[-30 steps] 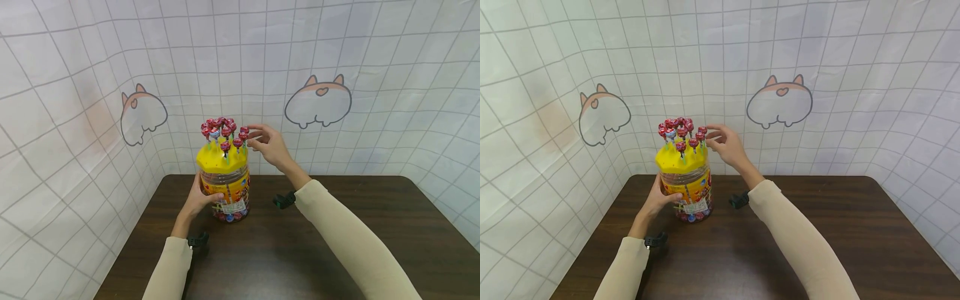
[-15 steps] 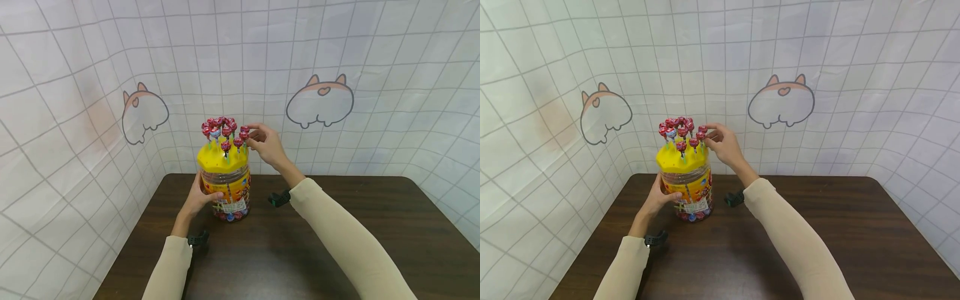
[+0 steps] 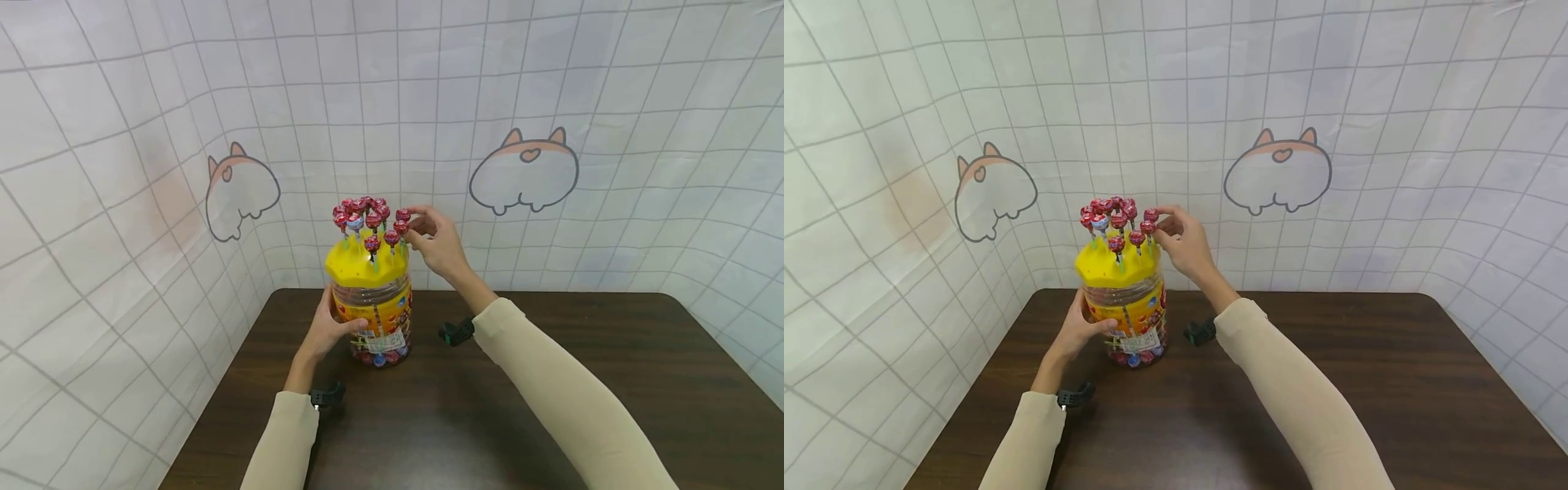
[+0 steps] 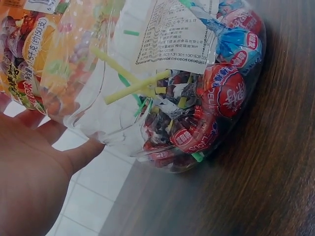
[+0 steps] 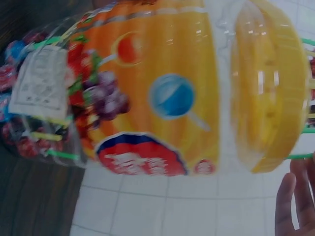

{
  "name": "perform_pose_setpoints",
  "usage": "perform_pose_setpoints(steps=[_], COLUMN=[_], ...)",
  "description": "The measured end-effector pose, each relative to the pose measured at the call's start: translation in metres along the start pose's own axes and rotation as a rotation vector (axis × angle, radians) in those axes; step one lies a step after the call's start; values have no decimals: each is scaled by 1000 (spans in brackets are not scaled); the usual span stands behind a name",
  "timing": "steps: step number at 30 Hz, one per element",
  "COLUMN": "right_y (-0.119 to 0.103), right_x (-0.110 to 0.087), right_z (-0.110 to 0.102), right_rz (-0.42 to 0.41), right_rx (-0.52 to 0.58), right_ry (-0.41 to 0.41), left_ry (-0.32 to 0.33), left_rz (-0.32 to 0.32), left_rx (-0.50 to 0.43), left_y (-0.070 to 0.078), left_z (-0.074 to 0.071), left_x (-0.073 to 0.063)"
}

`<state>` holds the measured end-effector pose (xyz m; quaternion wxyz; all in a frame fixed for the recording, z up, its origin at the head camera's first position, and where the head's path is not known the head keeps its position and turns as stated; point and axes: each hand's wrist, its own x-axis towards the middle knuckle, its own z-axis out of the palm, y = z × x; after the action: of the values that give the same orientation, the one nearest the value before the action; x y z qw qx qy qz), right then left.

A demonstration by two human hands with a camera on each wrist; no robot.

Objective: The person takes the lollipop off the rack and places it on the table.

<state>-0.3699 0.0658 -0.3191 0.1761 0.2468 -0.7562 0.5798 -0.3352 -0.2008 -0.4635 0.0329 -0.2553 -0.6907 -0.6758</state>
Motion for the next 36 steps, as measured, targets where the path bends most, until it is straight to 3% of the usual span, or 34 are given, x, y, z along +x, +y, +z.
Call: perform_pose_setpoints(steps=[7,12,23,36], right_y=[-9,-8,8,38], right_x=[4,-2,-30,-69], right_z=[-7,-19,-39,-50], right_rz=[-48,-29,54,137], right_rx=[39,57,98,158], right_ry=[43,50,49,-17], left_ry=[30,26,18,2], left_rz=[-23,-17,-19,6], left_rx=[15,26,37,3], left_y=[2,4,0,-2], left_z=[-3,-4,-4,-1], left_x=[-1,0,1,0])
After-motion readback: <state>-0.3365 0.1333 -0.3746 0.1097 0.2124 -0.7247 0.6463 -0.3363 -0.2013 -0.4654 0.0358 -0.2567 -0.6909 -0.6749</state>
